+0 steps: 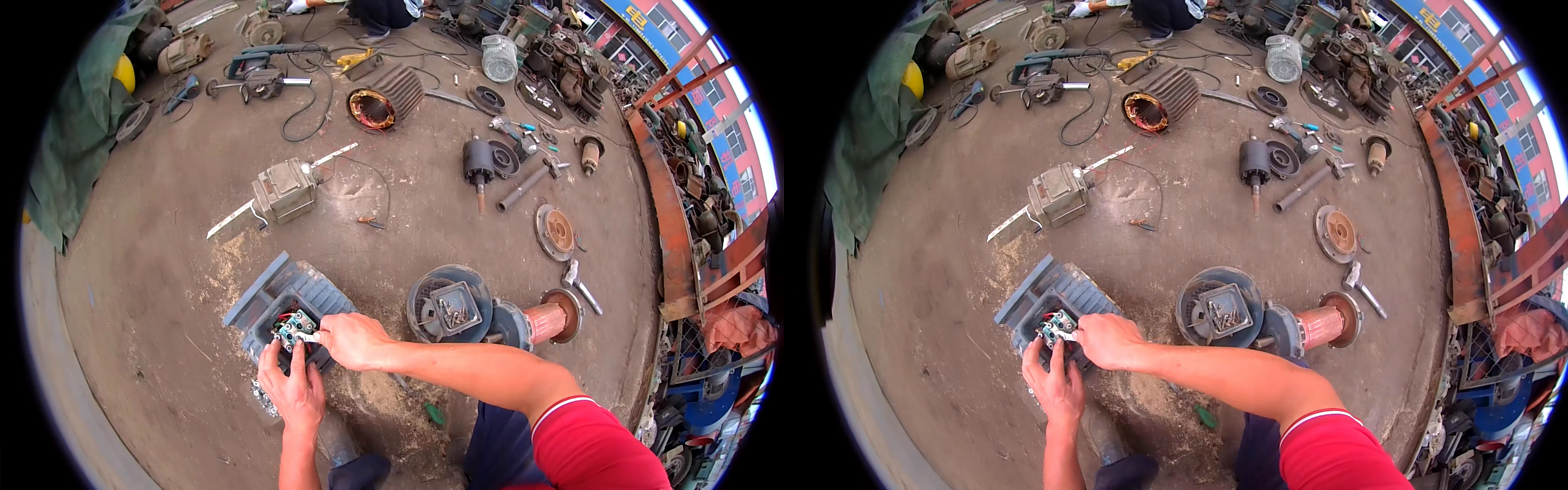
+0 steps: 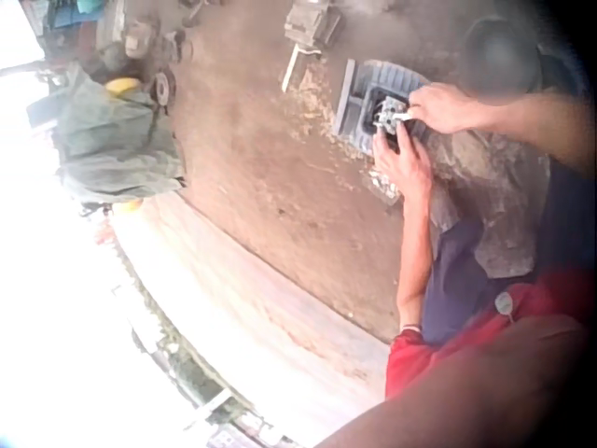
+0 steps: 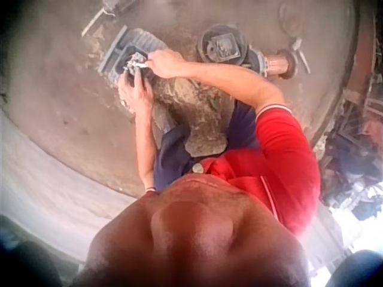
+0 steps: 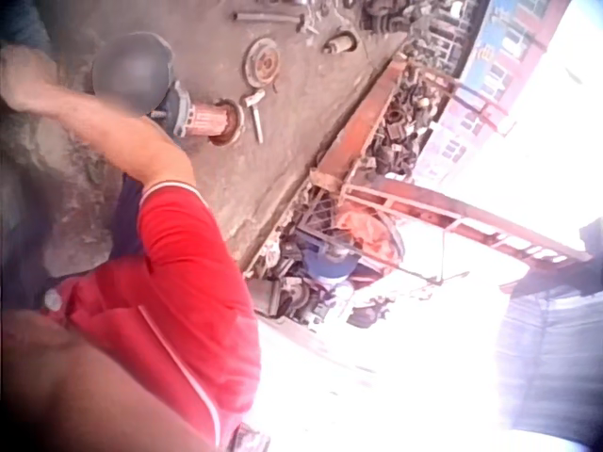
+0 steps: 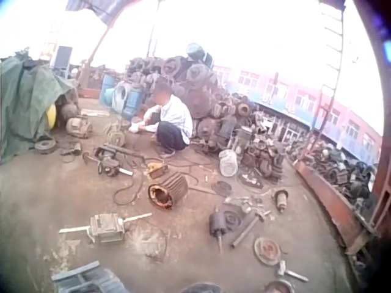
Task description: The person sits on the ground and uses a wrench to tighten screws on the terminal block of a small electric motor. They handle nuts and bolts, picking them up and placing them into the motor housing while another person works nearby.
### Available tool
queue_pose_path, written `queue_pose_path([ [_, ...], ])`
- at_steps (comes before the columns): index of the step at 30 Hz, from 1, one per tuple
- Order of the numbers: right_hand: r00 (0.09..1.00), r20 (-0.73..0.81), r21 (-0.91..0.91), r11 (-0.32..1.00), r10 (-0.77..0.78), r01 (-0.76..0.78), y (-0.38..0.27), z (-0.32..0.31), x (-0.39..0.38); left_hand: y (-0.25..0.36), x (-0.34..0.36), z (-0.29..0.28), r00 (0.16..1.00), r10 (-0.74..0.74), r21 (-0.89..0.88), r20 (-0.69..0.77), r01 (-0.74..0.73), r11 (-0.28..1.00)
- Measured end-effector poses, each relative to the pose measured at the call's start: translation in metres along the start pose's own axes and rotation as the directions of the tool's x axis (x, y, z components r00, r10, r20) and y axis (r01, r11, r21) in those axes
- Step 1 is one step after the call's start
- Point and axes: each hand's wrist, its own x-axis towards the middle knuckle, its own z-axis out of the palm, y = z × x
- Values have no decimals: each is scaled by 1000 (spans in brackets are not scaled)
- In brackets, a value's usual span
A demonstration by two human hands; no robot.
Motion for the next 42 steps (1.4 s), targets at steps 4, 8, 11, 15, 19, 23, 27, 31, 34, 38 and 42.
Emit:
queue_pose_path([
  [4, 997, -38, 92, 994, 63, -59, -2, 17, -1, -4, 1, -2, 1000, 6, 9, -19, -6, 1000],
  [8, 993, -78, 150, 986, 89, -77, 4, 29, 0, -2, 2, -3, 1000, 9, 14, -19, -9, 1000],
  [11, 984, -159, 211, 977, 77, -42, 11, 41, -1, -1, 4, -3, 999, 14, -4, -41, -14, 1000],
  [15, 986, -159, 243, 970, 57, -17, 9, 39, -4, -14, 12, -4, 984, 14, -7, -177, -15, 1000],
  [19, 988, -156, 221, 974, -16, 51, 17, 38, -4, -15, 40, -13, 991, 23, -46, -130, -29, 999],
  [23, 989, -135, 146, 986, -58, 78, 21, 33, -9, -19, 42, -17, 998, -8, -93, -68, 2, 996],
  [27, 991, -117, 152, 984, -72, 90, 18, 26, -17, -19, 52, -19, 995, -41, -86, -96, 33, 996],
  [31, 993, -105, 161, 984, -60, 77, 16, 26, -16, -25, 59, -28, 999, 18, 19, -44, -17, 1000],
  [34, 992, -106, 222, 971, -68, 90, 16, 25, -16, -28, 61, -29, 996, 91, 36, -19, -91, 995],
  [38, 985, -125, 263, 953, -120, 149, 23, 29, -12, -29, 65, -29, 985, 171, 54, 4, -171, 984],
  [42, 980, -136, 276, 945, -143, 176, 19, 33, -21, -37, 65, -30, 977, 211, 38, 39, -213, 976],
])
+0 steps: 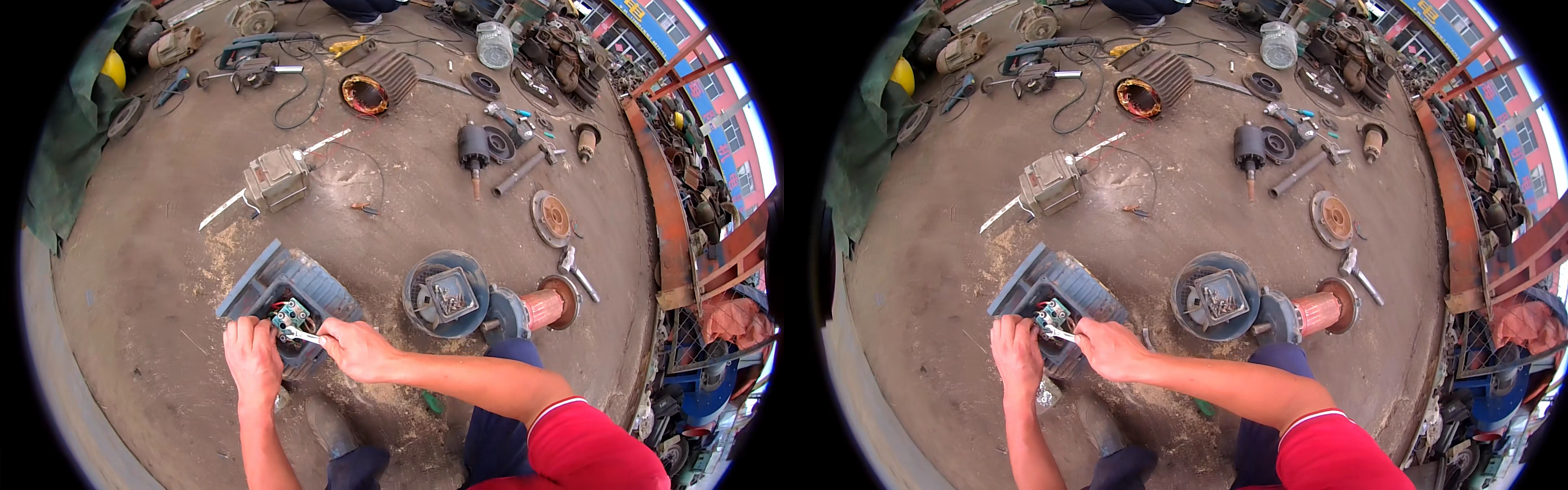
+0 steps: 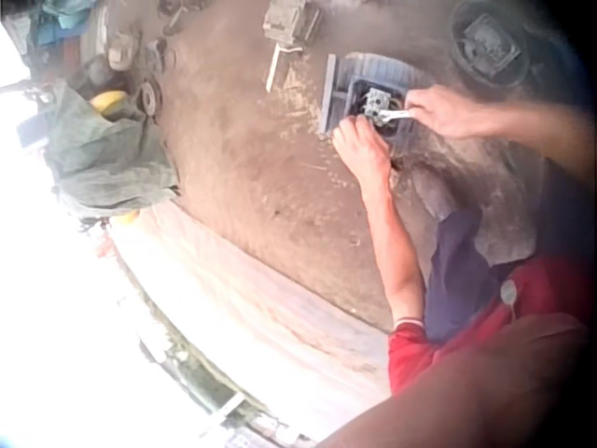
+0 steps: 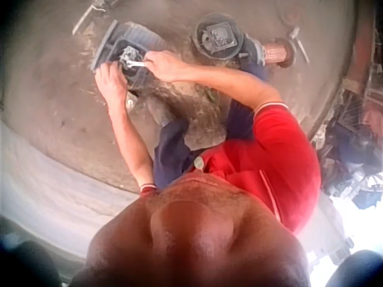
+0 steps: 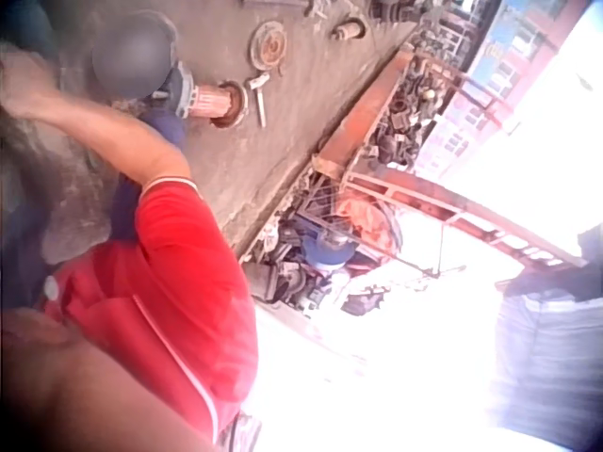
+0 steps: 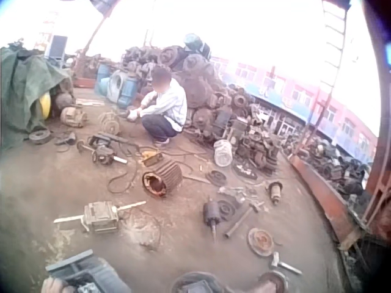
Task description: The person sits on the ground and uses a wrench to tighten screws on the terminal block of a small electric motor. They handle nuts and bolts, picking them up and placing them into the motor housing while another person works nearby.
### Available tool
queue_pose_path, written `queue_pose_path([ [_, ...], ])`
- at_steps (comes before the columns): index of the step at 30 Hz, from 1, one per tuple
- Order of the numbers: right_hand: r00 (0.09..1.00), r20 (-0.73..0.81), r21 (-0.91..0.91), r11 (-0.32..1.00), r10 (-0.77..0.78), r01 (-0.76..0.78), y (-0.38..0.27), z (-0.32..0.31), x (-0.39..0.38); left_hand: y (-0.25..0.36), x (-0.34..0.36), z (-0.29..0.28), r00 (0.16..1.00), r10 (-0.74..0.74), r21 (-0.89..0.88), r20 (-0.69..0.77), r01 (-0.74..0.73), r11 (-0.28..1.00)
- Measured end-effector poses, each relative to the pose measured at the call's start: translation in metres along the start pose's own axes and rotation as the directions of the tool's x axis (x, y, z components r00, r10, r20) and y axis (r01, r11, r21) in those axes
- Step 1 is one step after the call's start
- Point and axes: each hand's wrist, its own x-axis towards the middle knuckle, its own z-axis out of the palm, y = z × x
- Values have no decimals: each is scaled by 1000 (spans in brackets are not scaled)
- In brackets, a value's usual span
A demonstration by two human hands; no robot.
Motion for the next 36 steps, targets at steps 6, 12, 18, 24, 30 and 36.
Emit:
queue_pose_path([
  [6, 999, -42, 52, 999, 13, -11, 20, 9, -20, 5, 7, -2, 997, 68, -42, 41, -66, 997],
  [12, 995, -28, 153, 984, 94, -88, 17, 13, -24, 1, 8, -6, 999, 30, -70, -11, -31, 997],
  [18, 981, -67, 246, 956, 181, -160, 14, 7, -13, -16, -11, 9, 987, -127, -205, -99, 104, 973],
  [24, 996, -64, 123, 991, 57, -49, -5, 8, 5, -21, -32, 18, 937, -338, -362, -86, 287, 887],
  [30, 998, -33, -83, 995, 60, -63, -25, 1, 27, -13, -34, 23, 926, -367, -404, -92, 302, 863],
  [36, 998, 36, -213, 976, 56, -48, -36, -14, 41, -12, -34, 26, 922, -378, -404, -83, 315, 859],
])
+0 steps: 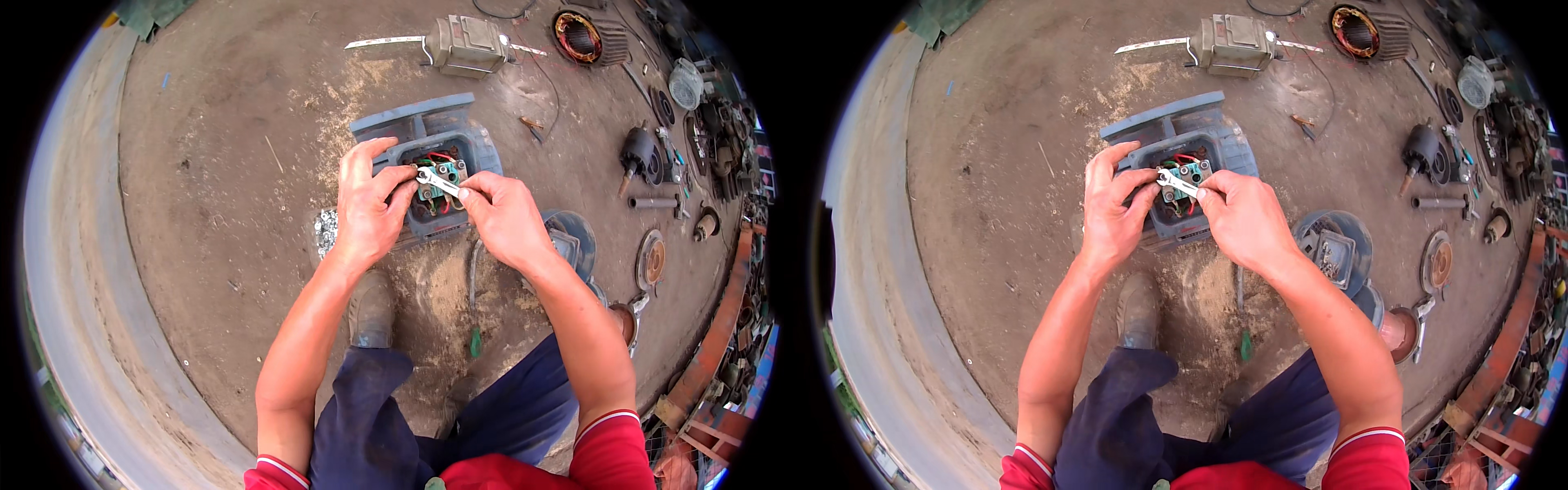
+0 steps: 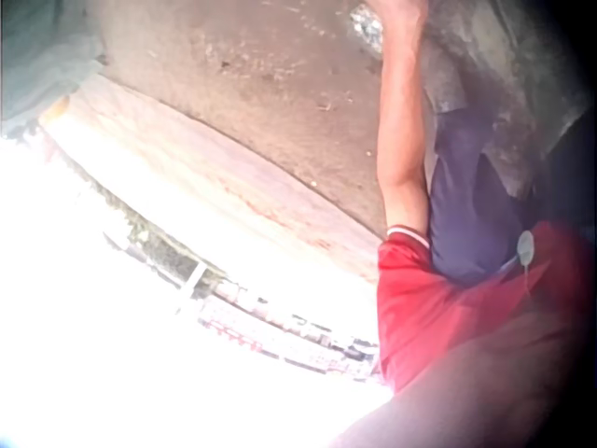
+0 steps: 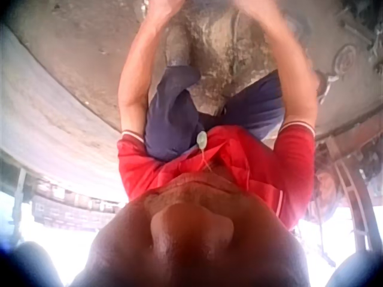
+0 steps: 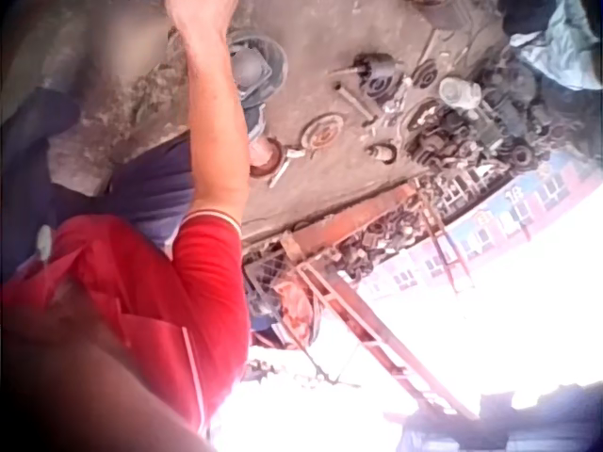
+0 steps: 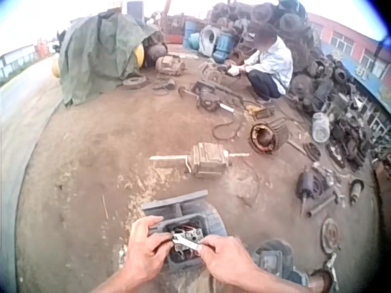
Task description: The person sits on the ground and uses a wrench to tighten screws on the terminal block of a small electric motor. They handle nuts and bolts, picking them up and placing them into the motor housing while another person works nearby.
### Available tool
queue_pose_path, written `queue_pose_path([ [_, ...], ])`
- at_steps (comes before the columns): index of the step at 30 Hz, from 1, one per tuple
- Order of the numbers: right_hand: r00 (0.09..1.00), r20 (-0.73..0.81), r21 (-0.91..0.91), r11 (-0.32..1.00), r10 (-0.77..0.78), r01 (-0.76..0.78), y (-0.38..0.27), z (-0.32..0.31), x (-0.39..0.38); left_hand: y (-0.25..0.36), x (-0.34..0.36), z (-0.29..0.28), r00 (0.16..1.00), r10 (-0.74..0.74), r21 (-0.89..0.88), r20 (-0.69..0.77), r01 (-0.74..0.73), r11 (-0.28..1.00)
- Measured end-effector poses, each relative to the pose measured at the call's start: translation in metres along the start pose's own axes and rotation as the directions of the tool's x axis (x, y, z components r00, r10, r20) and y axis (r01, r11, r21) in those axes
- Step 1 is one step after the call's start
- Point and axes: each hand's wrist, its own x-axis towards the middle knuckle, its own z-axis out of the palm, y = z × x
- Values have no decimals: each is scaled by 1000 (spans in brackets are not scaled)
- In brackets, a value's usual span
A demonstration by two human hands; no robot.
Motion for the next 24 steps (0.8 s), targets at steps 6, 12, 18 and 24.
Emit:
queue_pose_path([
  [6, 997, 80, -55, 998, 25, -21, -14, -18, 18, 0, 0, -1, 1000, 17, 25, -8, -16, 1000],
  [12, 990, 138, -69, 998, 12, -2, -16, -30, 23, 7, 6, -3, 997, 82, 159, 0, -81, 984],
  [18, 987, 146, 67, 995, 69, -80, -9, -19, 19, 8, 4, -5, 997, 81, 186, 6, -80, 979],
  [24, 972, 131, 488, 841, 195, -235, -3, 34, -18, 17, -19, -19, 991, -3, 130, -131, 20, 991],
])
